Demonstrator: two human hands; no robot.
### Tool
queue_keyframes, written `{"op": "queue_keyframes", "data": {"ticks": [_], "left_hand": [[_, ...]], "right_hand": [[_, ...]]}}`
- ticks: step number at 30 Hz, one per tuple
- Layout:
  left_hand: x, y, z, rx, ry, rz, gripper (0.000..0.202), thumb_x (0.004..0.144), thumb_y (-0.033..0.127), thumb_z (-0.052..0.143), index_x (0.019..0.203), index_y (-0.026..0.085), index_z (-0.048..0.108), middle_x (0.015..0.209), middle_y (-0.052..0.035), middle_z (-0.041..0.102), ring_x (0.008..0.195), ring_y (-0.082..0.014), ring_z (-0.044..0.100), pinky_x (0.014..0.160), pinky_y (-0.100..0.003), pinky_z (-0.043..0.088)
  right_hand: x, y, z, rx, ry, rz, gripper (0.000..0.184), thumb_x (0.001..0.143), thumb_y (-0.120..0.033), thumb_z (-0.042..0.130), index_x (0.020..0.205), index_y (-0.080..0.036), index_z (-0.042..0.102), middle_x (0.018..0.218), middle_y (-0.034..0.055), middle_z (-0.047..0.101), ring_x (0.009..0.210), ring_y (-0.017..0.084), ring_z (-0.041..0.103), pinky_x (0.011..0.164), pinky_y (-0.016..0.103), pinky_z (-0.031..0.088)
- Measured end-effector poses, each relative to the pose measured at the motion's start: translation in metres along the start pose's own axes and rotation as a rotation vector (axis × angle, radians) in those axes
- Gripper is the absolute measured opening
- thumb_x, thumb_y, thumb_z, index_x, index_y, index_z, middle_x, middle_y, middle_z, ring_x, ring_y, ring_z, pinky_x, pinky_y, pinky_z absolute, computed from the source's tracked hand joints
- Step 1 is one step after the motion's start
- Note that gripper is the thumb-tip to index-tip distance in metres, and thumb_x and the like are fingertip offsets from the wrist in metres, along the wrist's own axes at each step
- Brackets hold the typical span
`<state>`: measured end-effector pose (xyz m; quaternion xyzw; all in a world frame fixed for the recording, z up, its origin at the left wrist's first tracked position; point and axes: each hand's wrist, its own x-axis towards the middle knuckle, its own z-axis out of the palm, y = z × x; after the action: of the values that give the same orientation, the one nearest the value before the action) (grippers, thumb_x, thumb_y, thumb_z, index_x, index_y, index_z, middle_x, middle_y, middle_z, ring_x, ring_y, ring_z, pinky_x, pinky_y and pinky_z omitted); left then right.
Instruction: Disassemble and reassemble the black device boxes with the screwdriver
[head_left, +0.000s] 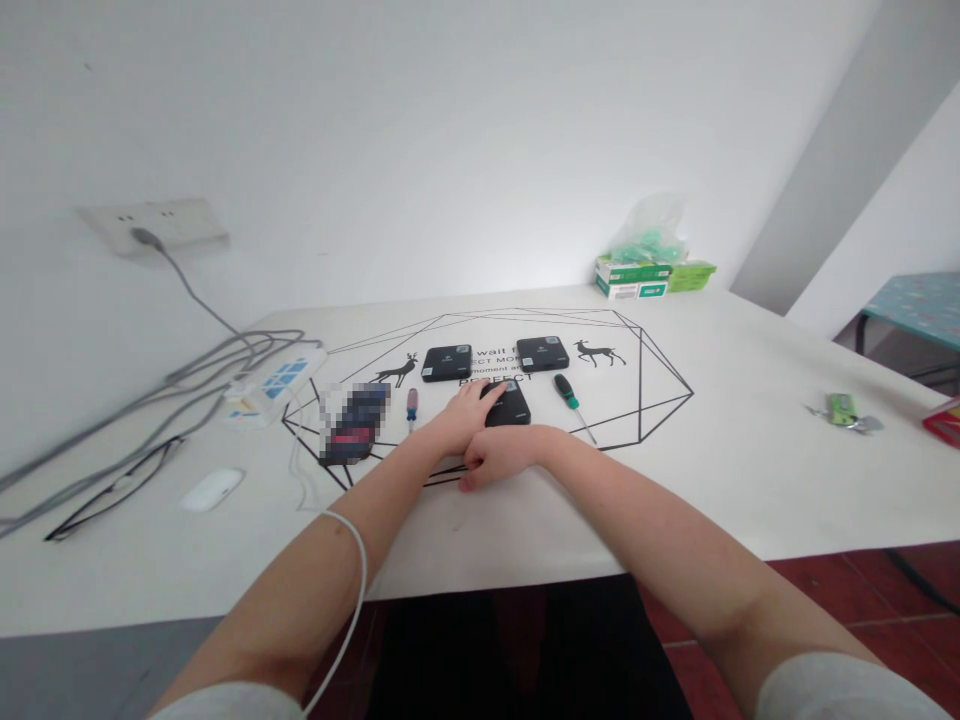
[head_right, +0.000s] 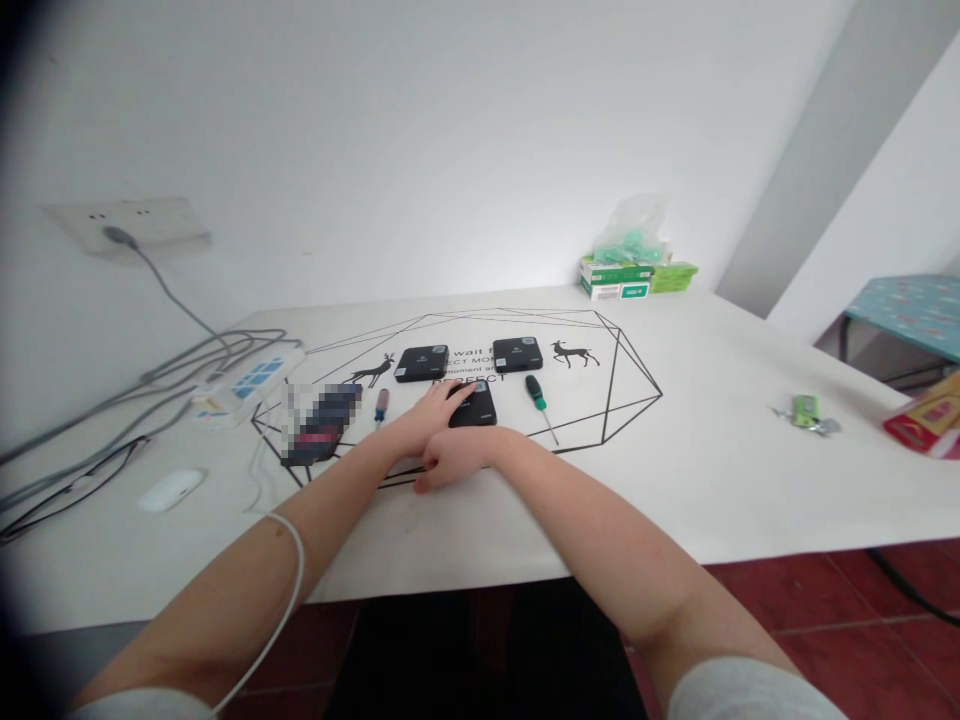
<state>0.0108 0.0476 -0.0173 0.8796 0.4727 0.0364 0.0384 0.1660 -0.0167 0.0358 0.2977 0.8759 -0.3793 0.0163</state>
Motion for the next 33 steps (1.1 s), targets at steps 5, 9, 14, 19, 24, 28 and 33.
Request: {"op": "queue_keyframes", "data": {"ticks": [5, 9, 14, 19, 24, 28, 33], "left_hand": [[0.002, 0.005, -0.001, -0.025, 0.033, 0.003, 0.082, 0.089, 0.039, 0.071, 0.165, 0.026, 0.041, 0.164, -0.0170, 0.041, 0.149, -0.0383, 0.042, 0.124, -0.051, 0.038], [0.003, 0.008, -0.003, -0.043, 0.063, 0.012, 0.075, 0.091, 0.034, 0.068, 0.162, 0.027, 0.045, 0.161, -0.0161, 0.043, 0.149, -0.0370, 0.041, 0.123, -0.051, 0.038], [0.001, 0.011, -0.006, -0.028, 0.047, 0.025, 0.074, 0.092, 0.027, 0.063, 0.163, 0.021, 0.042, 0.161, -0.0183, 0.042, 0.149, -0.0379, 0.040, 0.122, -0.052, 0.038], [-0.001, 0.015, -0.009, -0.033, 0.018, 0.020, 0.075, 0.093, 0.026, 0.060, 0.165, 0.020, 0.039, 0.163, -0.0195, 0.038, 0.151, -0.0384, 0.037, 0.122, -0.052, 0.036], [0.000, 0.016, -0.009, -0.025, 0.005, 0.010, 0.077, 0.093, 0.029, 0.061, 0.165, 0.021, 0.038, 0.163, -0.0197, 0.038, 0.148, -0.0403, 0.039, 0.120, -0.053, 0.038], [-0.001, 0.015, -0.009, -0.032, 0.006, 0.016, 0.076, 0.093, 0.028, 0.061, 0.165, 0.019, 0.038, 0.165, -0.0211, 0.037, 0.151, -0.0409, 0.037, 0.121, -0.054, 0.036], [-0.002, 0.013, -0.006, -0.075, 0.031, 0.058, 0.093, 0.082, 0.037, 0.076, 0.164, 0.019, 0.036, 0.169, -0.0232, 0.032, 0.156, -0.0434, 0.031, 0.125, -0.058, 0.031]], "right_hand": [[-0.004, -0.006, -0.001, -0.028, 0.017, 0.027, 0.045, 0.090, -0.040, 0.070, 0.053, -0.021, 0.052, 0.050, -0.0049, 0.049, 0.052, 0.013, 0.040, 0.061, 0.035, 0.026], [-0.006, -0.006, -0.004, -0.055, -0.021, 0.038, 0.048, 0.093, -0.043, 0.067, 0.057, -0.021, 0.045, 0.053, -0.0064, 0.043, 0.053, 0.012, 0.038, 0.060, 0.034, 0.025], [-0.005, 0.000, -0.005, -0.058, -0.063, 0.034, 0.047, 0.095, -0.049, 0.064, 0.064, -0.021, 0.043, 0.059, -0.0077, 0.041, 0.058, 0.011, 0.038, 0.061, 0.032, 0.028], [-0.004, 0.004, -0.004, -0.027, -0.057, 0.058, 0.043, 0.093, -0.051, 0.064, 0.068, -0.020, 0.049, 0.062, -0.0068, 0.045, 0.061, 0.012, 0.041, 0.062, 0.032, 0.029], [-0.002, 0.005, -0.001, -0.049, -0.058, 0.074, 0.043, 0.093, -0.053, 0.064, 0.068, -0.020, 0.050, 0.061, -0.0064, 0.045, 0.060, 0.012, 0.040, 0.062, 0.032, 0.029], [-0.001, 0.006, -0.002, -0.041, -0.067, 0.053, 0.041, 0.093, -0.052, 0.064, 0.069, -0.020, 0.052, 0.062, -0.0063, 0.046, 0.060, 0.012, 0.040, 0.061, 0.032, 0.029], [-0.019, 0.010, -0.024, 0.010, -0.181, 0.060, 0.045, 0.092, -0.056, 0.063, 0.068, -0.021, 0.051, 0.060, -0.0052, 0.053, 0.058, 0.012, 0.044, 0.061, 0.030, 0.034]]}}
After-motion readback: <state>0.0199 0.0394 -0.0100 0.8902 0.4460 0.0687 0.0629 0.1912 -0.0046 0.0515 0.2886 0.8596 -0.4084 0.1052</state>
